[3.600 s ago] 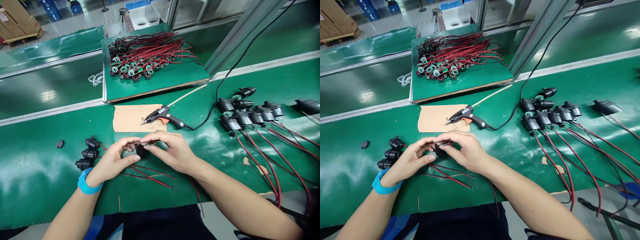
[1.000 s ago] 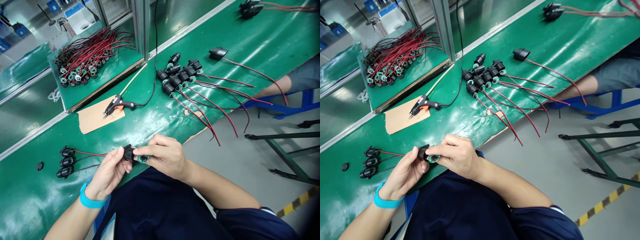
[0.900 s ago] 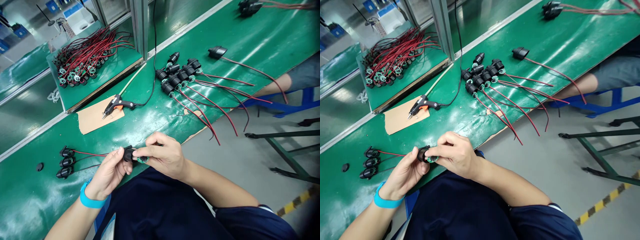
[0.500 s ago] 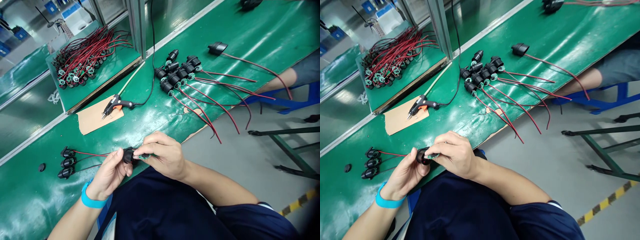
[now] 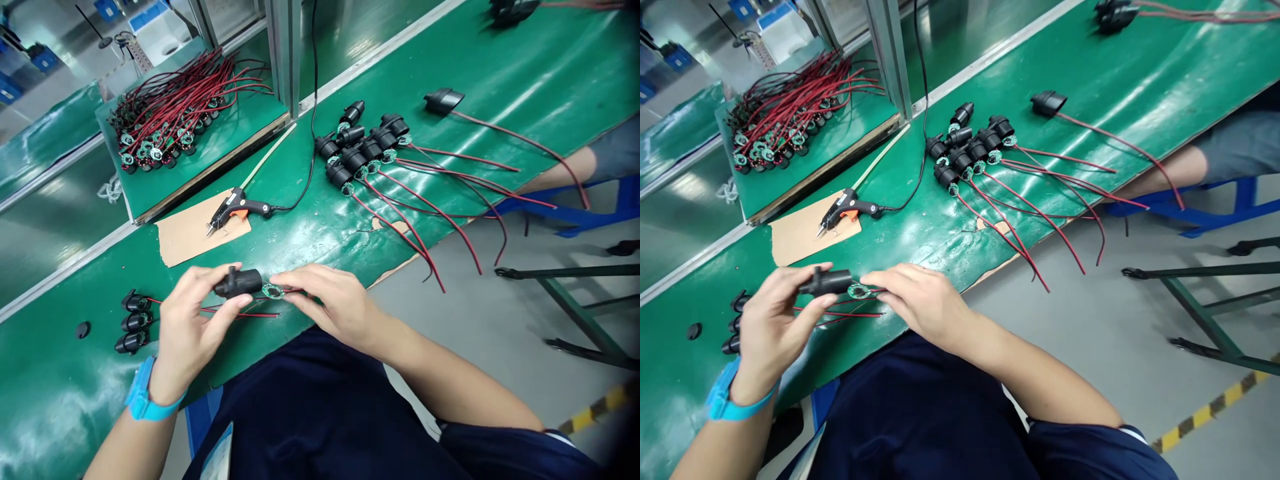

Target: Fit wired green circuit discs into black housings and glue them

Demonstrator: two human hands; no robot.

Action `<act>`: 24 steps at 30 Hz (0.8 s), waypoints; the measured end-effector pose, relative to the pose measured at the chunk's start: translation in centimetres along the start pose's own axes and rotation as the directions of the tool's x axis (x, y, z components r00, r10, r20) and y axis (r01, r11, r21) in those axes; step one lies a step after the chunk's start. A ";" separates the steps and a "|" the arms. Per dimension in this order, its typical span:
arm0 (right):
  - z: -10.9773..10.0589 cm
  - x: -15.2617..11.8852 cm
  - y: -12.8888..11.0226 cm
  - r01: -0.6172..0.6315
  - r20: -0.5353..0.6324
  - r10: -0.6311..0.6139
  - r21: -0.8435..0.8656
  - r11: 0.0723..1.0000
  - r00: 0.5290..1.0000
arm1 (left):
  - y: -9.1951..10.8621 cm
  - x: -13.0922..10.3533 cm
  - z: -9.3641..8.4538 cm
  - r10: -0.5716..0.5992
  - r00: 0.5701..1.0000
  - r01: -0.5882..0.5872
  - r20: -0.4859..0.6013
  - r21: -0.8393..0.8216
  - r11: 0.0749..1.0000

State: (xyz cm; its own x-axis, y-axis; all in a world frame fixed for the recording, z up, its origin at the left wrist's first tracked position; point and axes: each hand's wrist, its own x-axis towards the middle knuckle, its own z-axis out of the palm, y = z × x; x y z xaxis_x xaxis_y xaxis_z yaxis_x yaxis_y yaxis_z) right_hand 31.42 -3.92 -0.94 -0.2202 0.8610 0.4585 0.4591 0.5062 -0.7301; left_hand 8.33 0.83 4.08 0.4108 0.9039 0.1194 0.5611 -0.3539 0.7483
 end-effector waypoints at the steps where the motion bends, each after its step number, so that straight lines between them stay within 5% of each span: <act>1: 0.1 -0.1 0.3 -0.019 0.053 0.022 -0.065 0.998 0.998 | -0.5 0.1 0.3 0.075 0.996 -0.079 0.046 0.098 0.992; 4: 0.7 -0.3 1.0 -0.053 0.180 0.097 -0.235 0.971 0.979 | -2.0 0.3 1.7 0.173 0.966 -0.212 0.190 0.204 0.956; 7: 1.3 -0.3 1.2 -0.066 0.185 0.124 -0.291 0.955 0.975 | -3.1 0.5 2.6 0.169 0.958 -0.223 0.230 0.232 0.947; 12: 1.4 0.0 1.0 -0.037 0.030 0.044 -0.204 0.978 0.999 | -3.0 0.7 2.4 -0.063 0.988 0.081 0.138 -0.131 0.988; 17: 1.3 0.6 0.4 0.086 -0.212 -0.117 -0.150 0.985 0.970 | -1.8 0.2 2.0 -0.232 0.925 0.375 0.299 -0.633 0.678; 24: 1.7 1.2 -0.5 0.120 -0.347 -0.124 -0.034 0.992 0.930 | -0.7 -0.1 2.4 -0.322 0.815 0.568 0.481 -0.773 0.283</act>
State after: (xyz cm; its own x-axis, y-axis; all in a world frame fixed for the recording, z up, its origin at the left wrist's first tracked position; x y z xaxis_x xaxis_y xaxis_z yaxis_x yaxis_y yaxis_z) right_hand 29.45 -3.09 -0.86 0.0369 0.7204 0.6926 0.4586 0.6036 -0.6522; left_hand 9.59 0.40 1.94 0.4998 0.7353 -0.4577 -0.1638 0.5992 0.7837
